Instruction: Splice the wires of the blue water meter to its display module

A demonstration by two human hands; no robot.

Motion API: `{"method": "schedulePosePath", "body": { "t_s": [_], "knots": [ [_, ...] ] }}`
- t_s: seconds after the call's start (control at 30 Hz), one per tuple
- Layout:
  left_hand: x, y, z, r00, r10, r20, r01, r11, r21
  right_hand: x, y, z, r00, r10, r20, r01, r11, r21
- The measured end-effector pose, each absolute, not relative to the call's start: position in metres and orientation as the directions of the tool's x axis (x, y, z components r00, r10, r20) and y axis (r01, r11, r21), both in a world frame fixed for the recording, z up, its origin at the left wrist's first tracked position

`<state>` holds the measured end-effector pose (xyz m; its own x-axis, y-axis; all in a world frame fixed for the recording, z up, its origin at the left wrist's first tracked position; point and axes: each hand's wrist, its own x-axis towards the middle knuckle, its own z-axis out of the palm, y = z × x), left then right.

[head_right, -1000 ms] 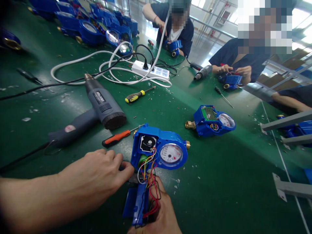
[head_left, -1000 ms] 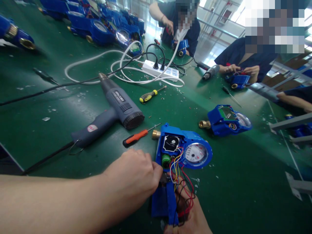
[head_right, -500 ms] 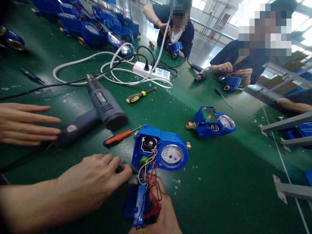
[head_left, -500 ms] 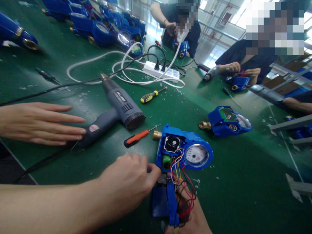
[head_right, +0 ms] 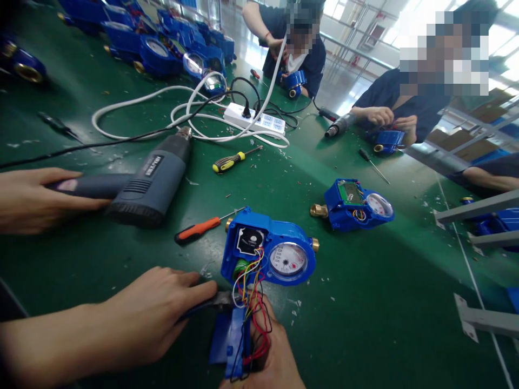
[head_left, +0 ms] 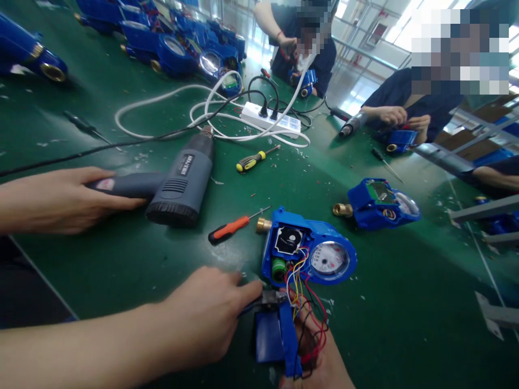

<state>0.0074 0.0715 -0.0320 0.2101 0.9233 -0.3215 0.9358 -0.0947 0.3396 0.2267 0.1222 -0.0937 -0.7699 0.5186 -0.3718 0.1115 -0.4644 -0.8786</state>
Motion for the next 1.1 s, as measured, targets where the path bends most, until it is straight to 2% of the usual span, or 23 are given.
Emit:
{"method": "schedulePosePath", "body": {
  "t_s": [0.13, 0.33, 0.47, 0.53, 0.7, 0.83, 0.87, 0.93, 1.0, 1.1],
  "knots": [
    [0.004, 0.065, -0.034, 0.166, 0.948, -0.271, 0.939, -0.069, 0.336, 0.224, 0.123, -0.089, -0.752, 0.58, -0.314, 0.04, -0.435, -0.899],
    [0.009, 0.065, -0.027, 0.152, 0.966, -0.21, 0.98, -0.119, 0.162, 0.216, 0.126, -0.077, -0.749, 0.585, -0.31, 0.034, -0.434, -0.9],
    [0.013, 0.069, -0.025, 0.121, 0.965, -0.233, 0.986, -0.089, 0.141, 0.215, 0.125, -0.077, -0.767, 0.565, -0.304, 0.032, -0.44, -0.898],
    [0.011, 0.07, -0.026, 0.084, 0.963, -0.254, 0.99, -0.051, 0.132, 0.22, 0.125, -0.081, -0.759, 0.557, -0.336, 0.054, -0.462, -0.885],
    [-0.02, 0.049, -0.034, -0.044, 0.933, -0.358, 0.995, 0.074, 0.071, 0.23, 0.123, -0.092, -0.661, 0.642, -0.388, 0.119, -0.421, -0.899],
    [-0.068, 0.029, -0.038, -0.27, 0.887, -0.375, 0.961, 0.273, -0.046, 0.228, 0.124, -0.091, -0.731, 0.567, -0.38, 0.043, -0.517, -0.855],
    [-0.077, 0.028, -0.037, -0.325, 0.882, -0.34, 0.945, 0.316, -0.083, 0.227, 0.124, -0.09, -0.746, 0.547, -0.381, 0.027, -0.547, -0.837],
    [-0.085, 0.032, -0.035, -0.345, 0.924, -0.163, 0.935, 0.322, -0.15, 0.226, 0.125, -0.089, -0.755, 0.534, -0.381, 0.002, -0.578, -0.816],
    [-0.075, 0.042, -0.031, -0.239, 0.97, 0.05, 0.967, 0.243, -0.081, 0.225, 0.126, -0.089, -0.757, 0.539, -0.37, -0.016, -0.581, -0.814],
    [-0.033, 0.061, -0.029, 0.017, 0.978, 0.209, 0.95, -0.081, 0.302, 0.223, 0.129, -0.086, -0.781, 0.517, -0.351, -0.015, -0.578, -0.816]
  ]
}}
